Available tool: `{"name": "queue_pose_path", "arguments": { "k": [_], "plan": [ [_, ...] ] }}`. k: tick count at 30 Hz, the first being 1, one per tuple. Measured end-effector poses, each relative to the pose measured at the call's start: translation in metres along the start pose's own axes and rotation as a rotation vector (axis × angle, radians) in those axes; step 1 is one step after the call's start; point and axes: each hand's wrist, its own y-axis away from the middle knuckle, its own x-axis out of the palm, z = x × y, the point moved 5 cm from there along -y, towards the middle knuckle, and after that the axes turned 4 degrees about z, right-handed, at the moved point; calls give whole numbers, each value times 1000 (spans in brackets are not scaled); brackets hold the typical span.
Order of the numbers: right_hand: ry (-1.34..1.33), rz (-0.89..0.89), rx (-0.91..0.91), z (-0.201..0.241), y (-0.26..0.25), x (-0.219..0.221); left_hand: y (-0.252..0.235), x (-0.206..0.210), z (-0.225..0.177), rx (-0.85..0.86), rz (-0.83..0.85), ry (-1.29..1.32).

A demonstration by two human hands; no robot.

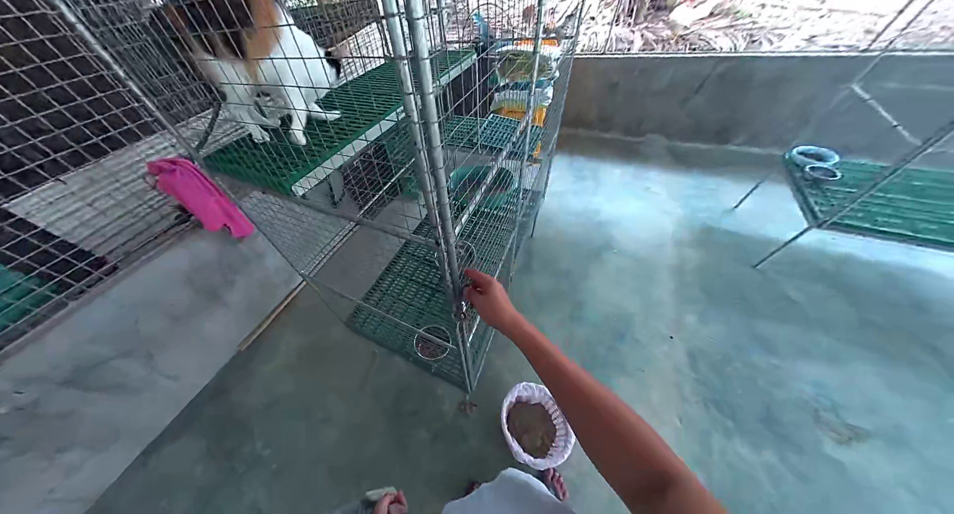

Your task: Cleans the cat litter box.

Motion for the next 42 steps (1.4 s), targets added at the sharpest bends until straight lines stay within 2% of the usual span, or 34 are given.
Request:
{"name": "queue_pose_path", "arguments": {
  "k": [4,8,10,14,16,17,19,24,28,32,37,39,42],
  "plan": [
    [-63,87,-7,-8,7,-7,-17,36,-7,-4,53,12],
    [-89,6,29,-44,61,-54,-27,54,-6,-51,59,27],
    [-148,-192,47,-81,105,-92,-33,59,-3,-85,95,21],
    [-302,-765,77,-157,225,-170,-42,60,8,-174,128,-6],
    [-400,-894,47,-176,267,-180,-43,61,10,-211,137,-88],
    [-450,-888,-1,-175,273,-174,-46,63,13,-226,149,-121],
    [-442,-780,-93,-153,251,-146,-46,75,16,-262,172,-154],
    [-108,-449,-166,-61,117,-57,-39,102,24,-243,252,-188],
    [-10,-352,-306,-29,42,-30,-31,128,32,-261,281,-177],
    [67,-263,-432,-26,12,-24,-36,165,46,-362,222,-159],
    [147,-125,-708,-13,-2,-28,-40,226,83,-382,346,-56],
    [164,43,-737,-15,-10,-24,-36,260,98,-371,365,9],
    [213,485,-632,-23,-26,-14,-29,318,102,-174,425,116]
  ]
}}
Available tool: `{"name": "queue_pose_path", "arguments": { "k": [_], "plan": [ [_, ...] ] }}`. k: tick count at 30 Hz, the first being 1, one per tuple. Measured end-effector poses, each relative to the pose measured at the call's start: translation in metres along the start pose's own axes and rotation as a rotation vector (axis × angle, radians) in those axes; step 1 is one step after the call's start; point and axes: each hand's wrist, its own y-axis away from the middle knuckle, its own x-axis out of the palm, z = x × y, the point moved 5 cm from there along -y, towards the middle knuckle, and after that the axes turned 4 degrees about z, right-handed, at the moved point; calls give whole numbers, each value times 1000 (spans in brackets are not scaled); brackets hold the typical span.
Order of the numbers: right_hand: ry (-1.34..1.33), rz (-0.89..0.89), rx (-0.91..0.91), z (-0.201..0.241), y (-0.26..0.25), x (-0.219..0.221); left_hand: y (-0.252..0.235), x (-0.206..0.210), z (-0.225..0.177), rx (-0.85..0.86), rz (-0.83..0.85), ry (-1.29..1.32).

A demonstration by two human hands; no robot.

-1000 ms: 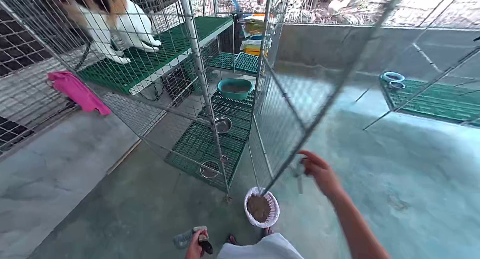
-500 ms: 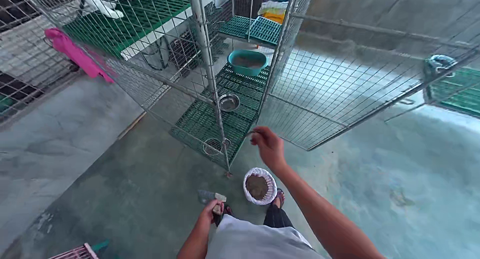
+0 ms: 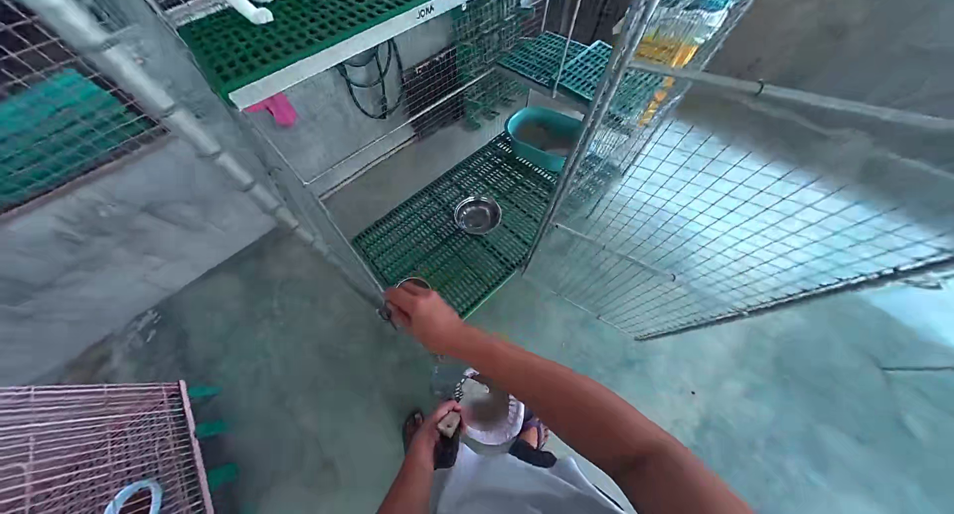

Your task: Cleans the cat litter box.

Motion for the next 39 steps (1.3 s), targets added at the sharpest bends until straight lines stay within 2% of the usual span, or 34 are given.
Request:
{"name": "queue_pose_path", "arguments": {
  "k": [2,4,7,10,13,16,18,21,25,28,33,36,39],
  "plan": [
    [-82,117,-17,-15,4,6,-4,41,2,144,-9,53],
    [-125,191,99,-39,21,1,-20,71,7,215,-3,132],
    [-84,312,515,-103,76,-13,-35,103,7,206,-43,181],
    [-146,551,903,-177,167,-3,-39,131,-1,169,-198,73],
    [-413,515,1075,-213,230,16,-57,142,-10,158,-345,-55],
    [-612,344,1155,-234,246,19,-82,152,-11,165,-367,-80],
    [-635,306,1166,-245,238,13,-95,156,-18,180,-345,-100],
    [-599,348,1193,-259,221,9,-108,153,-29,189,-360,-128],
    [-743,248,1243,-284,182,4,-117,150,-76,105,-421,-219],
    [-778,148,1235,-313,150,0,-136,125,-109,85,-446,-376],
    [-515,-22,1239,-404,70,-30,-184,70,-144,72,-576,-658],
    [-364,-146,1255,-473,15,-53,-222,34,-155,112,-697,-693],
    [-222,-239,1348,-542,-19,-64,-263,9,-147,140,-796,-662]
  ]
}}
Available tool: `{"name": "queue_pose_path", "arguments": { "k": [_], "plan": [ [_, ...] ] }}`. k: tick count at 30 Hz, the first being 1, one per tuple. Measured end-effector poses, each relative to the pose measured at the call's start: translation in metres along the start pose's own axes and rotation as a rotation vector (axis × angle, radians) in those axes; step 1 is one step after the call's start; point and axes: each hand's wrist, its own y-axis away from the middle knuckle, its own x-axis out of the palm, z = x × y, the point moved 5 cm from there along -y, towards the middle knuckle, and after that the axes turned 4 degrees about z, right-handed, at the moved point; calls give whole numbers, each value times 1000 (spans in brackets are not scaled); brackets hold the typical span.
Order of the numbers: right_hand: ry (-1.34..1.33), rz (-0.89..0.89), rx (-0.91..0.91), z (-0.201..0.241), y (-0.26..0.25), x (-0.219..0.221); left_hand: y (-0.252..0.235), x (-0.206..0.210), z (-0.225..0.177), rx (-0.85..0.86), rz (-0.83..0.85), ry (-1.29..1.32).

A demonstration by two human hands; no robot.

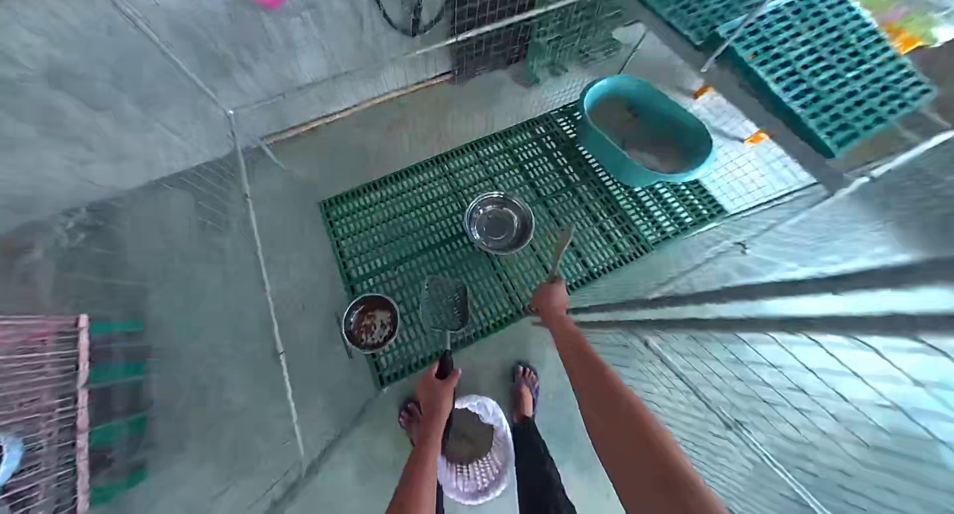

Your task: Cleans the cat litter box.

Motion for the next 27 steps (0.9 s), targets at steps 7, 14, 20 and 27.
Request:
{"name": "queue_pose_path", "arguments": {
  "k": [7,14,20,27],
  "plan": [
    [-16,101,-78,29,-98,50,-32,44,19,-2,-200,200],
    [43,364,-199,92,-90,150,-41,57,22,-2,-290,218],
    [353,258,-406,146,-132,143,-84,56,13,36,-316,242],
    [584,-442,-319,197,-287,-97,-129,46,1,95,-487,344]
  ]
}}
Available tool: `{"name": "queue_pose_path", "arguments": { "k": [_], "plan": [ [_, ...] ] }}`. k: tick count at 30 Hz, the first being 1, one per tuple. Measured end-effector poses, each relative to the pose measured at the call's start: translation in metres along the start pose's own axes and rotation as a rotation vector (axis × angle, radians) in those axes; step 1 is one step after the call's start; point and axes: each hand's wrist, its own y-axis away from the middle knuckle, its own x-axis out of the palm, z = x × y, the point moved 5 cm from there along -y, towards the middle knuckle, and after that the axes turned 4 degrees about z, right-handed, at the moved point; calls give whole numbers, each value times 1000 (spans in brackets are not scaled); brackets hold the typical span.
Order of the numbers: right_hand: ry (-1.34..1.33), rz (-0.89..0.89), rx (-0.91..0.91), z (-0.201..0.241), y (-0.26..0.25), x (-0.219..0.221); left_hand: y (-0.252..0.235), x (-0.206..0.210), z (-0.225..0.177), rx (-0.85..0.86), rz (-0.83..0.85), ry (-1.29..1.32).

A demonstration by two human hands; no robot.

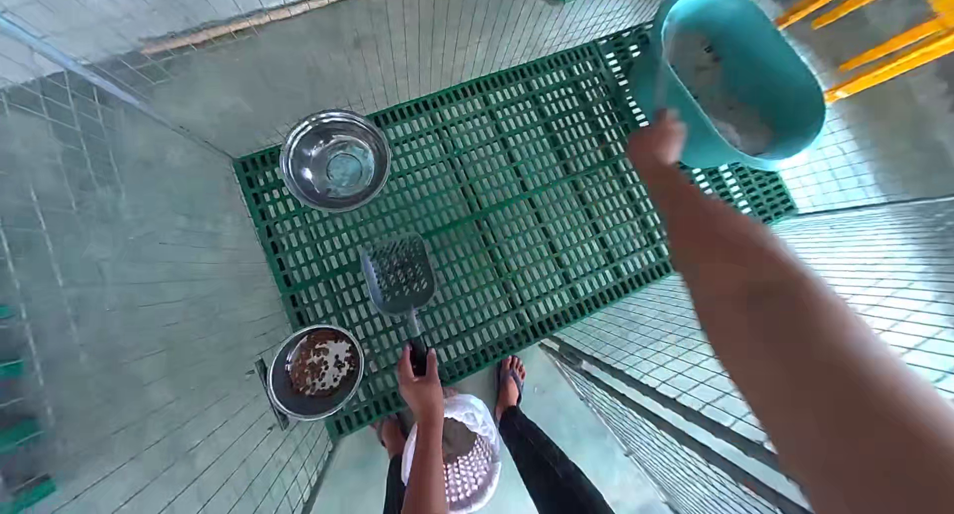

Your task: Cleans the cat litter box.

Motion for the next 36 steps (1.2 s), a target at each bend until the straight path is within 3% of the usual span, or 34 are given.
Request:
{"name": "queue_pose_path", "arguments": {
  "k": [3,6,10,13,18,22,26,31,36],
  "plan": [
    [122,-6,114,-73,-41,-58,-2,1,1,13,-86,46],
    [96,127,238,-114,-63,-84,-3,-1,1,42,-154,65],
    [142,335,261,-125,-104,-101,-13,-8,-2,13,-138,27],
    [65,434,296,-105,-94,-112,-12,-10,0,-96,-57,-62],
    [66,498,122,-11,-29,-106,0,-18,4,-257,145,-251],
    [296,680,-6,71,25,-84,22,-35,-11,-172,174,-181],
    [450,714,-81,127,110,-63,70,-56,-34,-20,149,-132],
    [449,762,-317,150,232,-43,103,-79,-60,66,86,-46],
    [286,874,-359,132,330,-28,113,-108,-98,166,43,-77]
  ]
}}
